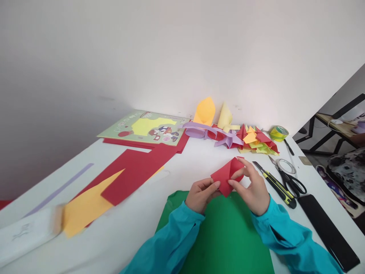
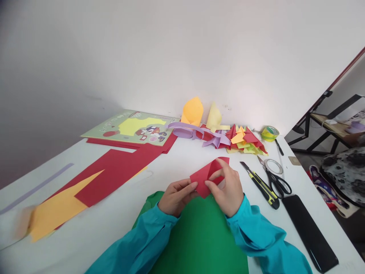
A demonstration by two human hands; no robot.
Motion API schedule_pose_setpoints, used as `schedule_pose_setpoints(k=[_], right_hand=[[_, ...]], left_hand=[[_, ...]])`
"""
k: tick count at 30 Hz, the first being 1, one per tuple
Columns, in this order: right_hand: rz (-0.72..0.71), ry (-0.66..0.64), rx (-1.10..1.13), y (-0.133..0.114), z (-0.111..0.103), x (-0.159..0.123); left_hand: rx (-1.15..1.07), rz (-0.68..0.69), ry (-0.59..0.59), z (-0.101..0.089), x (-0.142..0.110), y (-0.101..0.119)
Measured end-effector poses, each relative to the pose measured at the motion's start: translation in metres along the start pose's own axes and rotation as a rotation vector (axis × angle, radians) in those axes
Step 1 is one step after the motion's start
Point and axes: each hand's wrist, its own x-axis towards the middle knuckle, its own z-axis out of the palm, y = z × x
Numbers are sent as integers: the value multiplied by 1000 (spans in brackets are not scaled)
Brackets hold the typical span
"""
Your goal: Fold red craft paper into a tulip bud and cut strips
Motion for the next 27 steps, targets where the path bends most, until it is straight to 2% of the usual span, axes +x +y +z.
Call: schedule_pose_setpoints(k=[4,10,17,22,27], right_hand=[[171,-127,153,2,4,0],[222,-161,210,5,8,-1],[205,-97,198,7,14,-4],[170,-69,193,5,13,-5],[174,-71,222,9,12,-1]], left_hand=[[41,-2,-62,-3,0,-4],[94,-3,-108,-11,8,-12],[99,18,-42,-1,-2,-3],[164,40,-33,-6,2,-5],[29,26,131,-3,-1,-3]])
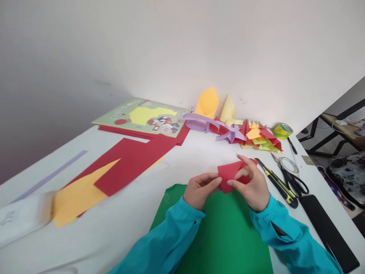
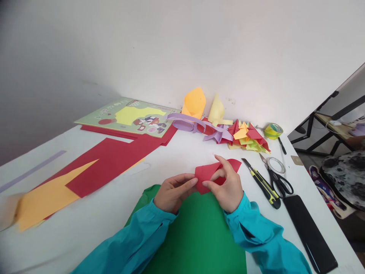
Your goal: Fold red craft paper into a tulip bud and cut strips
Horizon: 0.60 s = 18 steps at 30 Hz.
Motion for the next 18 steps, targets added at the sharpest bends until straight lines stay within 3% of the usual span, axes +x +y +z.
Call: schedule_pose_setpoints(k=[3,7,12,18], right_hand=[[-3,-34,3,2,-1,2],[-14,-64,-8,2,-3,3],[-2,-90,13,2,-4,3],[-3,-84,24,4,-1,3]], left_hand=[[-17,-1,48,4,-4,3],[-9,0,22,5,-4,5],[144,44,28,1,-3,0],[18,-31,22,4,-4,-2]])
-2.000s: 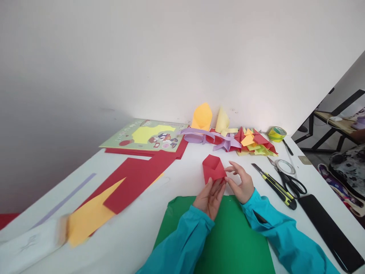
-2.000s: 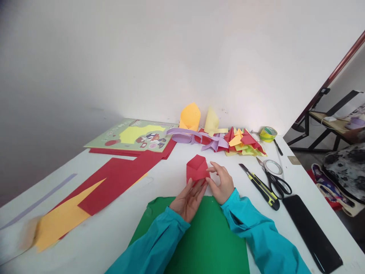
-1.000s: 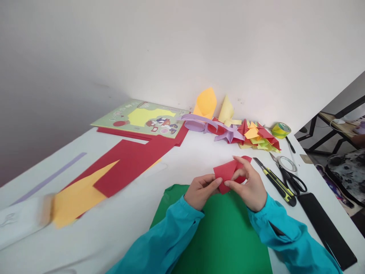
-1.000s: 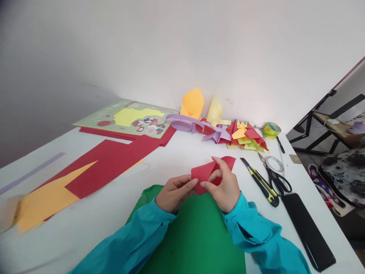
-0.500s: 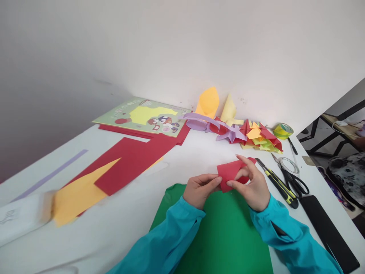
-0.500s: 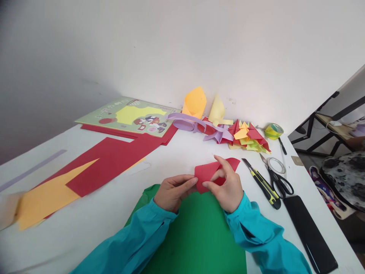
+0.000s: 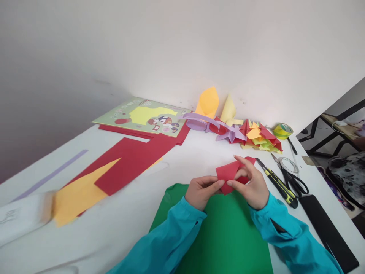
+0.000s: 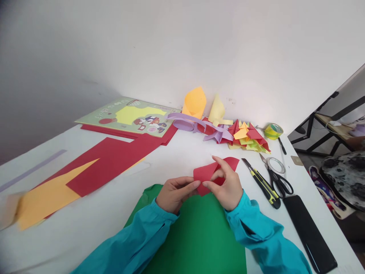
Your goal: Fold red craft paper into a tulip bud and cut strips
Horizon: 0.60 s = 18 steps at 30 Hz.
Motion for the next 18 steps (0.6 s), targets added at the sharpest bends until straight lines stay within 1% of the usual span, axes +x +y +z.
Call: schedule_pose_setpoints(k=[2,5,8,9,10,11,15,16,18], right_hand=[[-11,10,-13,1,0,0],[-32,32,-2,-1,-2,1],[-38,156,4,-7,-6,1],[-26,195,17,-10,-7,0],[1,205,40,-13,-8,0],[46,176,74,-15,-7,-1],[290,-101,189,-20,0,-6],[331,-135,199,-20,2,-6],[376,-148,219,-19,5,-6]], left_hand=[[-33,-18,-8,1,-1,1],[-78,-4,-24,2,-2,3],[-138,-6,-12,1,0,5],[-152,-9,0,0,0,5],[-159,-9,14,-1,1,5],[-162,-8,25,-1,2,5],[-151,-18,37,-2,2,4],[-141,-22,38,-1,2,4],[-125,-18,43,-1,2,5]])
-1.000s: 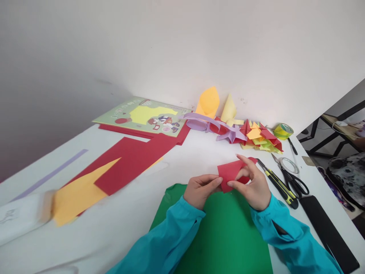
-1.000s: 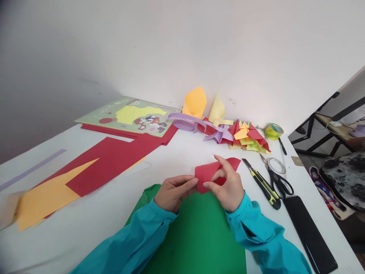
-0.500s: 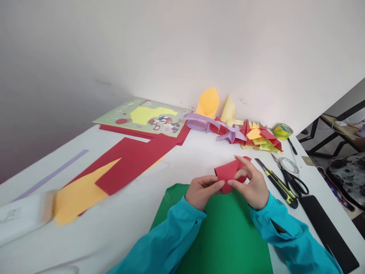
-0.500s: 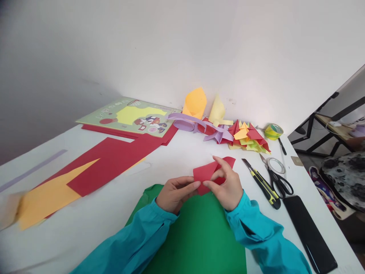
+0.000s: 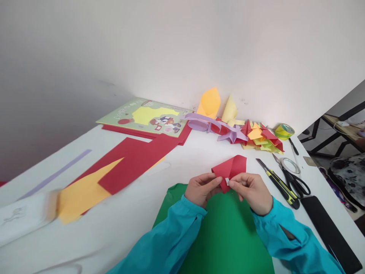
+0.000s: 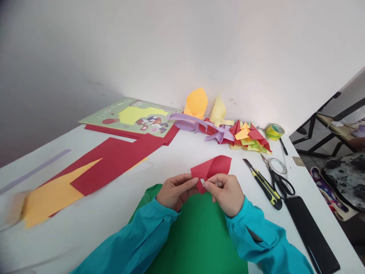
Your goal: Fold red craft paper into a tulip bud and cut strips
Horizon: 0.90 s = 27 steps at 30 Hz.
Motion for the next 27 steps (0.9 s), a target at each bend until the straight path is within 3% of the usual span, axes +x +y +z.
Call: schedule_pose_setpoints(k=[14,27], right_hand=[[-70,41,-181,11,0,2],[-5,56,-113,12,7,2]], left_hand=[[65,23,18,2,-2,-2],[6,27,36,4,-3,-2]])
